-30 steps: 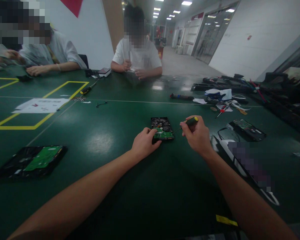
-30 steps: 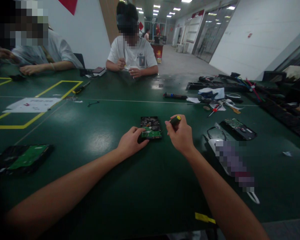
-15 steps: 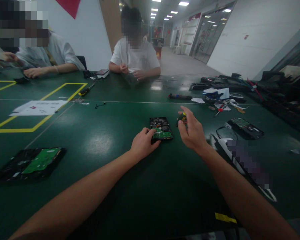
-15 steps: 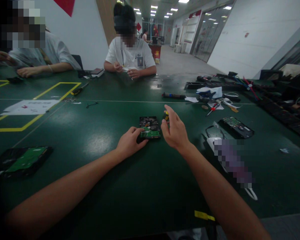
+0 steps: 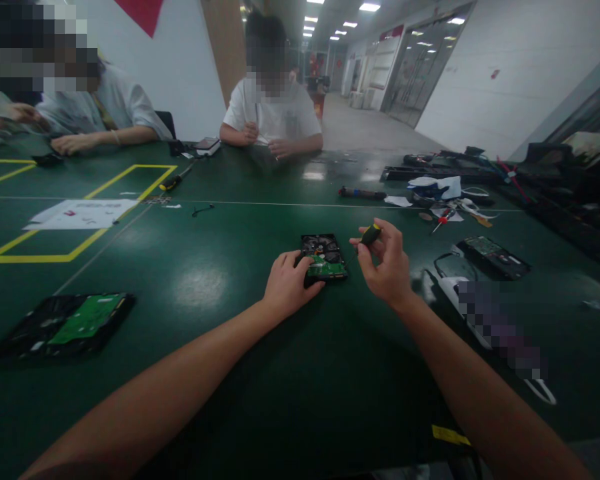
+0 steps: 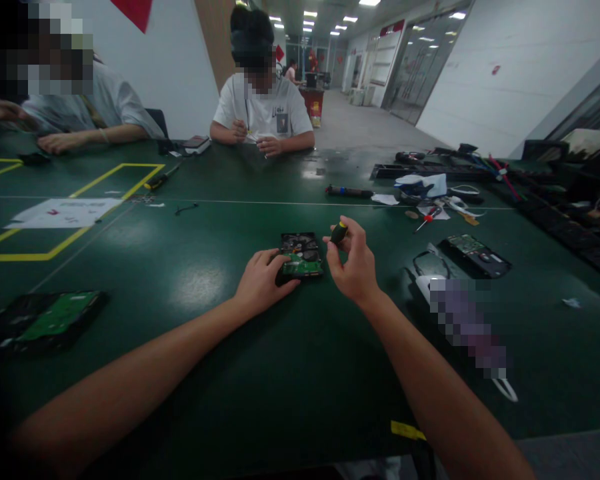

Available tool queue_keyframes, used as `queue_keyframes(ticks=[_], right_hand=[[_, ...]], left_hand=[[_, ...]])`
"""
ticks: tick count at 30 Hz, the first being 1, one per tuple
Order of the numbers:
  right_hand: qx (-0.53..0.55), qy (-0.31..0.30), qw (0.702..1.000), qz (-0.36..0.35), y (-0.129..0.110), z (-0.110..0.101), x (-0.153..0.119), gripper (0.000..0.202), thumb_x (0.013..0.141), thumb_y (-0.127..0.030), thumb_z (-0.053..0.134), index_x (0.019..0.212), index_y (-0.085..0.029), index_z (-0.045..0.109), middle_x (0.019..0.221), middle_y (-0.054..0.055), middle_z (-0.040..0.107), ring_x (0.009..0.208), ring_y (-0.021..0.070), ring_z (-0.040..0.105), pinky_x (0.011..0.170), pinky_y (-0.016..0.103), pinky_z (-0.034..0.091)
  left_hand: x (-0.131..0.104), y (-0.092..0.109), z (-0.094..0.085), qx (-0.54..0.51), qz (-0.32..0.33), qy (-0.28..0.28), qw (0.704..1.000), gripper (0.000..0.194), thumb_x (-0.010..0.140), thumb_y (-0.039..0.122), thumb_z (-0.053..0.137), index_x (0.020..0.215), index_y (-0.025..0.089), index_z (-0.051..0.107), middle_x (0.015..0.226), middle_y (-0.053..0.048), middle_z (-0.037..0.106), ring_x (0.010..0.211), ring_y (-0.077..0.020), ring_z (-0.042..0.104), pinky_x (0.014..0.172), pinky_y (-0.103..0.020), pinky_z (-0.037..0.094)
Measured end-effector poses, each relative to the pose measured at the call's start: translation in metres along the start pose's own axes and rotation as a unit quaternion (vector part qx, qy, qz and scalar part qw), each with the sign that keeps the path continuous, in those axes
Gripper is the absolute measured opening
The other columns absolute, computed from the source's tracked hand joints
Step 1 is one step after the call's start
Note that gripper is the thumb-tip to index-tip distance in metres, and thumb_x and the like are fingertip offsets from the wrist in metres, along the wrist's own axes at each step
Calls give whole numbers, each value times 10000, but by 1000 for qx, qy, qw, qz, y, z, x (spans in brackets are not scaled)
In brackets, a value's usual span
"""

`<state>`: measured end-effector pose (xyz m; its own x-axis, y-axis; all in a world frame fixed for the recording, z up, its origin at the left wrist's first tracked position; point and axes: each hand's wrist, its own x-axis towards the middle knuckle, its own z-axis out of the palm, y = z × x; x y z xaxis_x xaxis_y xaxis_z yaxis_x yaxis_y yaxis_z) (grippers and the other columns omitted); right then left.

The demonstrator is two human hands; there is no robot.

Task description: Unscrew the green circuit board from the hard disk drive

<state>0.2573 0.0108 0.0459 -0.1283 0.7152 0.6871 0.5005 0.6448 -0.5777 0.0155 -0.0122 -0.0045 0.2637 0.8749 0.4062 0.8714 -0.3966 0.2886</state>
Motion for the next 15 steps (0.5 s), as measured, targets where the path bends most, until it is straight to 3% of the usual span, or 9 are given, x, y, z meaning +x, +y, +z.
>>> queue_keyframes(ticks=[4, 8, 15], right_hand=[[36, -21, 999, 28, 1, 0, 0, 625, 979, -238, 610, 1542, -306, 349, 1325, 107, 694, 1023, 236, 801, 943, 435, 689], [25, -16, 999, 33, 0, -2, -1, 590, 963, -253, 638, 1497, -294, 391, 1236, 91, 717, 1005, 237, 801, 939, 442, 687], [0, -27, 999, 25, 0, -7, -4, 562, 962, -264, 639, 1470, -295, 400, 1166, 70, 727, 1016, 247, 795, 949, 471, 680]], left_hand=[[2, -3, 3, -24, 23, -26, 999, 451, 934, 499, 716, 1263, 206, 617, 1324, -130, 660, 1318, -344, 581, 1228, -584, 374], [4, -5, 2, -47, 29, -45, 997, 397, 969, 467, 697, 1247, 199, 606, 1308, -133, 675, 1324, -326, 600, 1187, -534, 443], [1, -7, 4, -58, 23, -52, 997, 390, 976, 447, 693, 1272, 207, 606, 1432, -161, 639, 1467, -348, 507, 1208, -566, 426]])
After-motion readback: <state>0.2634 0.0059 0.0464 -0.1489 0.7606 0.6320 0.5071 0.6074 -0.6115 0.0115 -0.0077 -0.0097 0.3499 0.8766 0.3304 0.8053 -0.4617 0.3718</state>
